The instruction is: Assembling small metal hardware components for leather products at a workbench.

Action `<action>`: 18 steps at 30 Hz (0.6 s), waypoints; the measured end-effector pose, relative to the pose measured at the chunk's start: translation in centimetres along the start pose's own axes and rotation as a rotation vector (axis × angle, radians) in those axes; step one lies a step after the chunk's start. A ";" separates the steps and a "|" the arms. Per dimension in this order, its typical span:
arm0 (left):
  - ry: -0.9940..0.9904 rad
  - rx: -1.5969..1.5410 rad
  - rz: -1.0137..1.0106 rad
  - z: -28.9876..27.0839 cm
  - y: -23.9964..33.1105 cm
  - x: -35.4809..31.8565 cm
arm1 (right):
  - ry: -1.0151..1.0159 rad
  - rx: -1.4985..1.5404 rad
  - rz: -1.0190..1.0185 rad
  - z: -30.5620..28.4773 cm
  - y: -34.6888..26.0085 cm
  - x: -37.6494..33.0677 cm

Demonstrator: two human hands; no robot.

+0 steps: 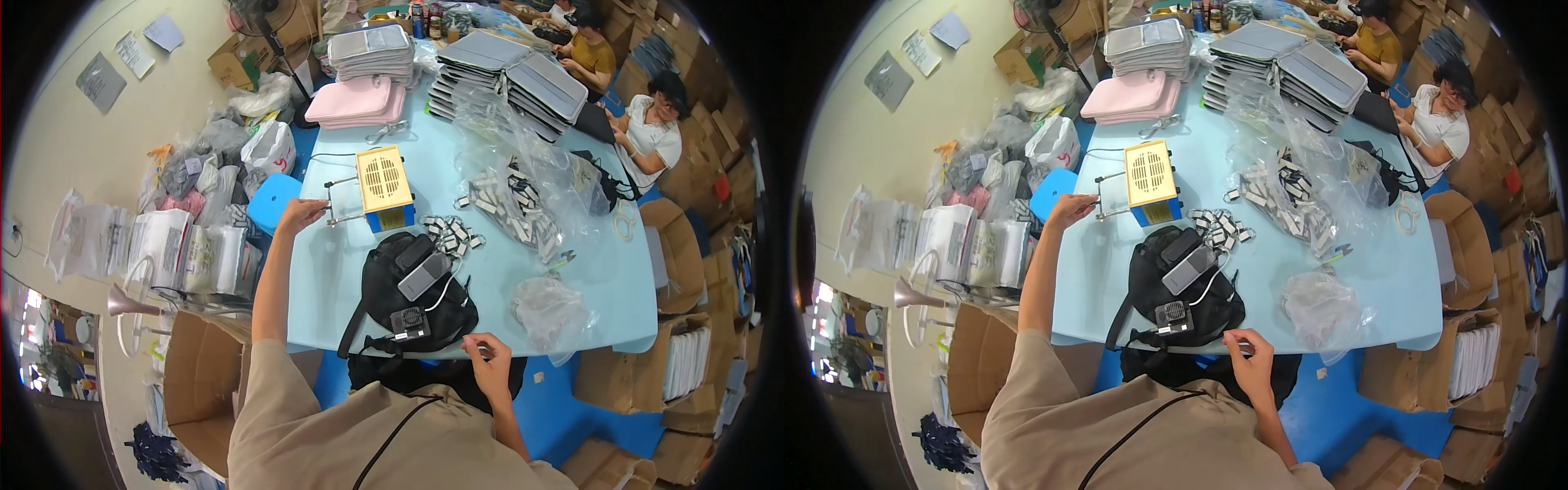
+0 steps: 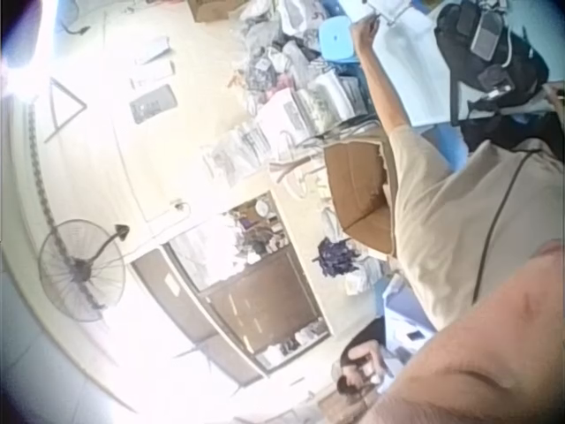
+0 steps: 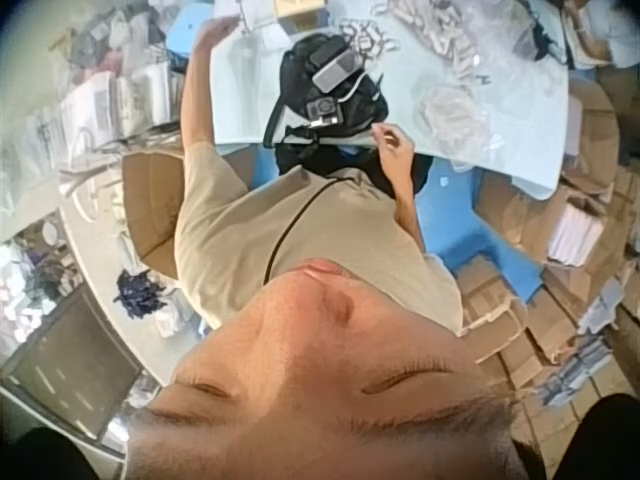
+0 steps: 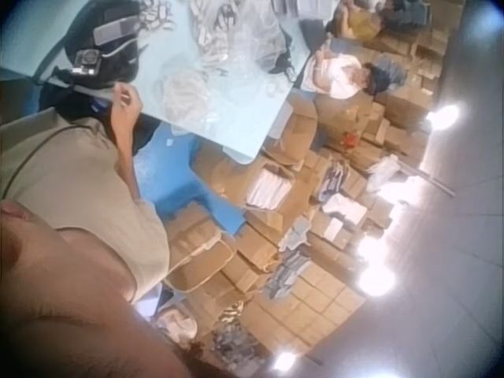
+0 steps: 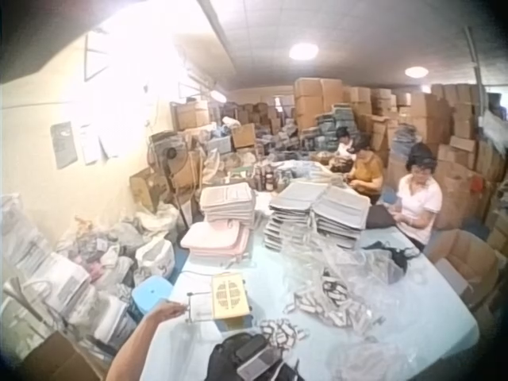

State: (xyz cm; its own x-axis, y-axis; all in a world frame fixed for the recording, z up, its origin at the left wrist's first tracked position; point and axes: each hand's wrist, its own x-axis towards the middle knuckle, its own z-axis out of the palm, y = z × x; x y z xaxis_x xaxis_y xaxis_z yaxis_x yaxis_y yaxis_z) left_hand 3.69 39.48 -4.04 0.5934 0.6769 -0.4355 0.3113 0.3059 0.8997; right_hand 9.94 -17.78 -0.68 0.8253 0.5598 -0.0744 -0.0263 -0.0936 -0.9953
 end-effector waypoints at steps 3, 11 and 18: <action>-0.001 0.039 0.017 0.1 -0.2 0.0 | -0.003 0.003 0.006 -0.2 0.3 -0.2; -0.012 0.060 0.023 0.3 0.0 -0.6 | 0.003 0.004 -0.003 -0.6 0.3 -0.4; 0.002 0.108 0.053 0.3 0.0 -0.7 | -0.013 0.008 0.006 -0.4 0.3 -0.3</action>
State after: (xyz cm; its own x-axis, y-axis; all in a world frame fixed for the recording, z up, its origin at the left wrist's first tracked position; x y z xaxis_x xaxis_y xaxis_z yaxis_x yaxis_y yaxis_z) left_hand 3.52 38.85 -3.75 0.6097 0.6918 -0.3870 0.3577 0.1956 0.9131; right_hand 9.90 -18.33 -0.96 0.8177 0.5699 -0.0811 -0.0359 -0.0902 -0.9953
